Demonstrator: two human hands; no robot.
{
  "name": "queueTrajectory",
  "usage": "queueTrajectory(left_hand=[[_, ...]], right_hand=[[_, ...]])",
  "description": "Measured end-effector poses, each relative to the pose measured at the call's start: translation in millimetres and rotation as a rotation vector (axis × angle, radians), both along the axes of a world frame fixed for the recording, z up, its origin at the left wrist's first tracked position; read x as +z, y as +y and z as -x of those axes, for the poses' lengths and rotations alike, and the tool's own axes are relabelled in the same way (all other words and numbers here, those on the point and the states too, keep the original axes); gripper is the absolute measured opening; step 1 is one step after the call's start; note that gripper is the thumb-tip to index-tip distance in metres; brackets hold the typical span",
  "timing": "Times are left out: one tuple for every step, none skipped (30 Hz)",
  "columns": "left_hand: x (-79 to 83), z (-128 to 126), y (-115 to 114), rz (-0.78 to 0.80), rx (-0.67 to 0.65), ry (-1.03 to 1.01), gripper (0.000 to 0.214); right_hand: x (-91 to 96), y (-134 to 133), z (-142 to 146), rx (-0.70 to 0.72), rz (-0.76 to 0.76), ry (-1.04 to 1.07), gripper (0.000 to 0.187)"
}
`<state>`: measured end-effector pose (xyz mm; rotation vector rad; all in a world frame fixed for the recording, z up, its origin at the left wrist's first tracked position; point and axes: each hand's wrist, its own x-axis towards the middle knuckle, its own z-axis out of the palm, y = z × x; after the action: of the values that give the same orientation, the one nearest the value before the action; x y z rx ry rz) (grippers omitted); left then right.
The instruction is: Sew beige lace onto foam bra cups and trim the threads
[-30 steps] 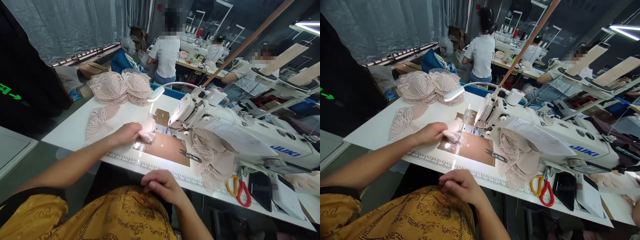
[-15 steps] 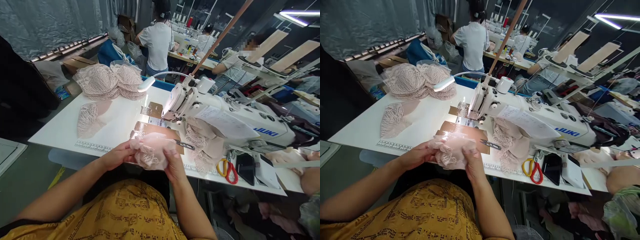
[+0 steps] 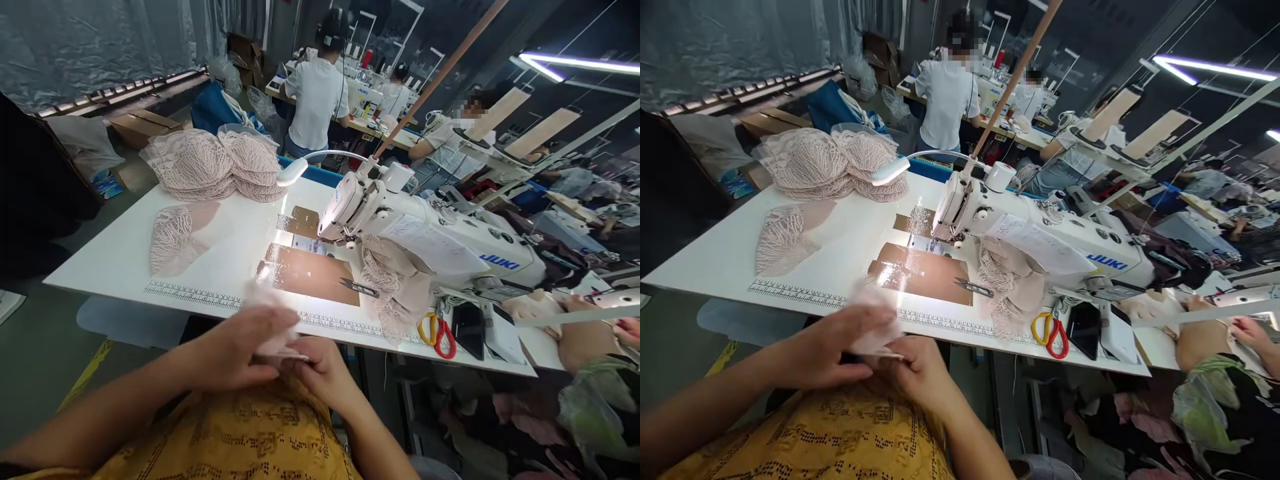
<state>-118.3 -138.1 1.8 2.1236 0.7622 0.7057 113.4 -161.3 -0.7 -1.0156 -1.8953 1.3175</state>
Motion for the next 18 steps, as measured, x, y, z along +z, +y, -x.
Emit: queueTrajectory(left_hand=[[1.9, -6.4, -1.7, 0.064, -0.049, 0.030, 0.048], [2.5, -10.7, -2.8, 0.130, -0.061, 0.049, 0.037], [1.7, -12.7, -3.0, 0.181, -0.036, 0.066, 0.027], [-0.5, -12.2, -2.5, 0.203, 0.019, 0.079, 0.020], [-3.7, -9.5, -1.5, 0.192, 0.100, 0.086, 0.018], [-7.6, -5.2, -0.2, 0.160, 0.189, 0.091, 0.017], [-11.5, 0.3, 1.3, 0.124, 0.272, 0.095, 0.018], [-14.9, 6.1, 2.7, 0.100, 0.342, 0.097, 0.018], [-17.2, 11.6, 3.8, 0.104, 0.389, 0.096, 0.018], [-18.1, 16.1, 4.4, 0.155, 0.402, 0.094, 0.021], [-17.3, 19.2, 4.7, 0.251, 0.367, 0.087, 0.030], [-14.9, 20.8, 4.5, 0.379, 0.271, 0.064, 0.040], [-11.1, 20.8, 4.1, 0.526, 0.123, 0.020, 0.047], [-6.4, 19.6, 3.5, 0.673, -0.055, -0.052, 0.051], [-1.4, 17.7, 3.1, 0.804, -0.228, -0.141, 0.052], [3.3, 15.5, 2.9, 0.901, -0.367, -0.236, 0.056], [7.3, 13.4, 3.3, 0.972, -0.446, -0.319, 0.065], [10.3, 11.8, 4.5, 1.024, -0.467, -0.378, 0.077]], right_hand=[[1.9, 1.6, 6.8, 0.030, -0.064, -0.001, 0.017], [5.1, 3.1, 11.1, 0.035, -0.148, 0.007, 0.016], [9.6, 4.3, 12.4, 0.019, -0.244, 0.018, 0.017], [15.0, 5.2, 11.0, -0.020, -0.340, 0.025, 0.020], [20.9, 5.8, 7.3, -0.076, -0.431, 0.032, 0.023], [26.8, 6.4, 2.1, -0.147, -0.511, 0.042, 0.025], [32.1, 7.2, -3.6, -0.236, -0.572, 0.055, 0.026], [36.2, 8.6, -9.0, -0.340, -0.616, 0.066, 0.027], [38.7, 11.1, -13.2, -0.453, -0.640, 0.072, 0.025], [39.3, 14.6, -15.8, -0.552, -0.637, 0.066, 0.022], [37.7, 19.2, -16.6, -0.611, -0.596, 0.046, 0.017], [34.0, 24.5, -15.7, -0.611, -0.511, 0.020, 0.011], [28.4, 29.9, -13.6, -0.549, -0.383, 0.001, 0.005], [21.3, 34.9, -10.6, -0.431, -0.222, 0.000, 0.009], [13.4, 38.9, -7.3, -0.282, -0.046, 0.021, 0.016], [5.1, 41.5, -4.1, -0.133, 0.118, 0.065, 0.021], [-2.9, 42.6, -1.2, -0.013, 0.254, 0.123, 0.025], [-9.9, 42.6, 1.2, 0.065, 0.350, 0.186, 0.028]])
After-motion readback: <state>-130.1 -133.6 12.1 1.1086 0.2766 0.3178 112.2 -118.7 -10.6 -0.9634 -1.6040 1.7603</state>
